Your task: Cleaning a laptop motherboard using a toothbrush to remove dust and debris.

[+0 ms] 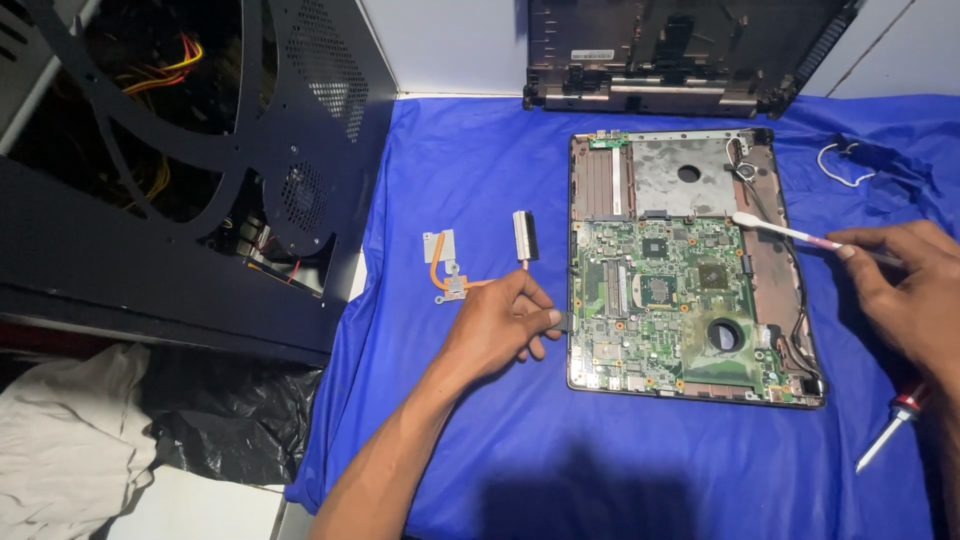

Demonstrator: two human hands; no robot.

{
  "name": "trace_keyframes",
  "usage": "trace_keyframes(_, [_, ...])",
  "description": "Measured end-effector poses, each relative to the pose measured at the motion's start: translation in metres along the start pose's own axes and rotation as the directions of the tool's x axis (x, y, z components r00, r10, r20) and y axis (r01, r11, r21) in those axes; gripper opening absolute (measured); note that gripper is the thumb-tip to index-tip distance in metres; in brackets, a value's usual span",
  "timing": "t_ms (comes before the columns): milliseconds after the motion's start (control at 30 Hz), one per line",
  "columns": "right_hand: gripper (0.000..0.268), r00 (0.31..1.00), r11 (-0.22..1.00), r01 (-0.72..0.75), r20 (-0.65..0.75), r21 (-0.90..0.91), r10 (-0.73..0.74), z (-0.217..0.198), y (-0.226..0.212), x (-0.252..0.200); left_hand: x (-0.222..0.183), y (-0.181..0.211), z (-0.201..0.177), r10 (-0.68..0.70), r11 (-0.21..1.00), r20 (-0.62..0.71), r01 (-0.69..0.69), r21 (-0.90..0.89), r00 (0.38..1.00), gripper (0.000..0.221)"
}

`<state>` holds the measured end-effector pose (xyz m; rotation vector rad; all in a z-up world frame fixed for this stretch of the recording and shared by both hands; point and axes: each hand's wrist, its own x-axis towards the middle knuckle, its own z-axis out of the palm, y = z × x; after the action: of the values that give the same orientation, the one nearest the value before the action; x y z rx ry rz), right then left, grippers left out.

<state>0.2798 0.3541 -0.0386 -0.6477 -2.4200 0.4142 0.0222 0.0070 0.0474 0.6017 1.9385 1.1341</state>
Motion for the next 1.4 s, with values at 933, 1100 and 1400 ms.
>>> trace_keyframes(933, [0.017, 1.000, 1.000, -0.013, 0.023, -0.023, 0.014, 0.000, -0.016, 0.002, 0.024, -0.041, 0.015, 0.360, 0.916, -0.095, -0.332, 0.223, 0.928, 0.011])
trace_keyframes(1100, [0.022, 0.995, 0.994, 0.001, 0.102, -0.108, 0.010, 0.001, -0.033, 0.005, 0.021, -0.036, 0.010, 0.393, 0.889, -0.054, -0.364, 0.279, 0.918, 0.006])
trace_keyframes(1400, [0.022, 0.993, 0.986, -0.076, 0.080, -0.150, 0.089, 0.022, -0.036, 0.004, 0.023, -0.031, 0.010, 0.362, 0.889, -0.043, -0.331, 0.316, 0.931, 0.016])
